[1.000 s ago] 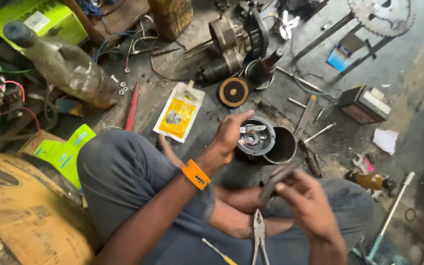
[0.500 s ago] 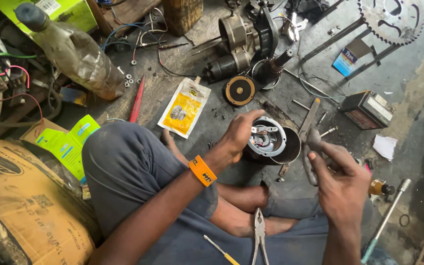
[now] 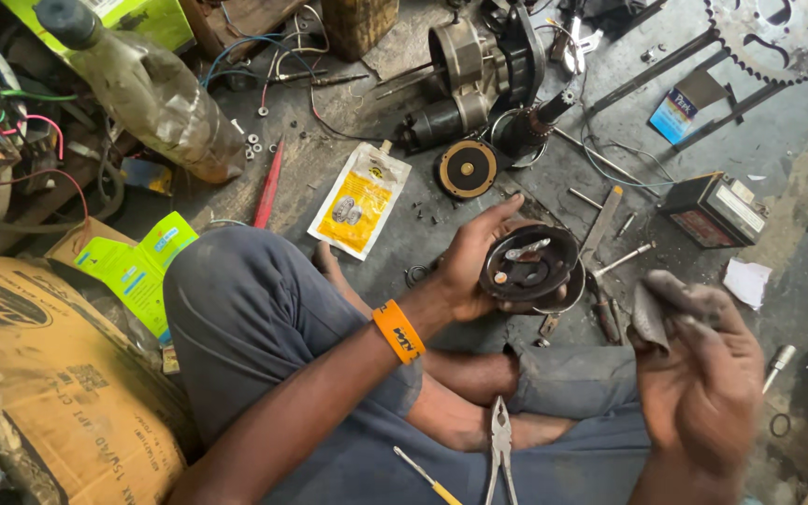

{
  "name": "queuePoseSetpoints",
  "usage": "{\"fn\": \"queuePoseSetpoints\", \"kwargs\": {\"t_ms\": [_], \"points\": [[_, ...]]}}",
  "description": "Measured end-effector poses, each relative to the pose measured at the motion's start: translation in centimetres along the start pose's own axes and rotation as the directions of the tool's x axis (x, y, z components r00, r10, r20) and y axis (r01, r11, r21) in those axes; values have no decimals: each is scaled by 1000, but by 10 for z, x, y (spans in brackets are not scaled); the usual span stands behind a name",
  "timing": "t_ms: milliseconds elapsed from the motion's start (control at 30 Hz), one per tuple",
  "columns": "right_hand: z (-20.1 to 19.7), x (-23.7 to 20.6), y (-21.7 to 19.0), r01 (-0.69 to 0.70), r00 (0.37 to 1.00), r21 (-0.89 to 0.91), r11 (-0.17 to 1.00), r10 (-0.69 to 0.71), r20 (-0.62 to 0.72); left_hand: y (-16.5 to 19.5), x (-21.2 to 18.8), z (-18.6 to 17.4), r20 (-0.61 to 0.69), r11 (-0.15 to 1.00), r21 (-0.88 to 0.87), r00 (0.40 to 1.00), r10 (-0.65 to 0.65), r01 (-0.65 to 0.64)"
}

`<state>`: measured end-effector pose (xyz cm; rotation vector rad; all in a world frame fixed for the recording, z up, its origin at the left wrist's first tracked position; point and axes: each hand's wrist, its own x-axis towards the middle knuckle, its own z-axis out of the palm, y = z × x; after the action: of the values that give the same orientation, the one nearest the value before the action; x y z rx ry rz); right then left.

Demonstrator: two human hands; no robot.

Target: The person sits on the workshop floor repairing a motorcycle starter motor assembly. They file a metal plate with a flat file, fit the plate into the motor housing, adjust small internal parts, and tap a black cap into place using a mallet.

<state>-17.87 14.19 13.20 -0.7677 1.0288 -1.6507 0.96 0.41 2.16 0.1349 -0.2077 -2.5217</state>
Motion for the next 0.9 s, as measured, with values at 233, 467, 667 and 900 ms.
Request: {"fn": "queuePoseSetpoints", "kwargs": {"t_ms": [233, 467, 667, 900], "points": [[11, -19, -22, -1, 999, 147, 989, -7, 52, 1, -13, 15, 297, 998, -8, 954, -52, 57], [20, -25, -28, 15, 1000, -114, 993, -16, -4, 0, -17, 19, 316, 993, -69, 946, -65, 92], [36, -22, -16, 5, 997, -293, 956, -26, -66, -8, -3, 13, 1, 996, 33, 996, 84, -84], [44, -17, 0, -194, 981, -13, 981, 193, -26, -7, 2, 9, -25, 940, 203, 958, 285, -275]]}}
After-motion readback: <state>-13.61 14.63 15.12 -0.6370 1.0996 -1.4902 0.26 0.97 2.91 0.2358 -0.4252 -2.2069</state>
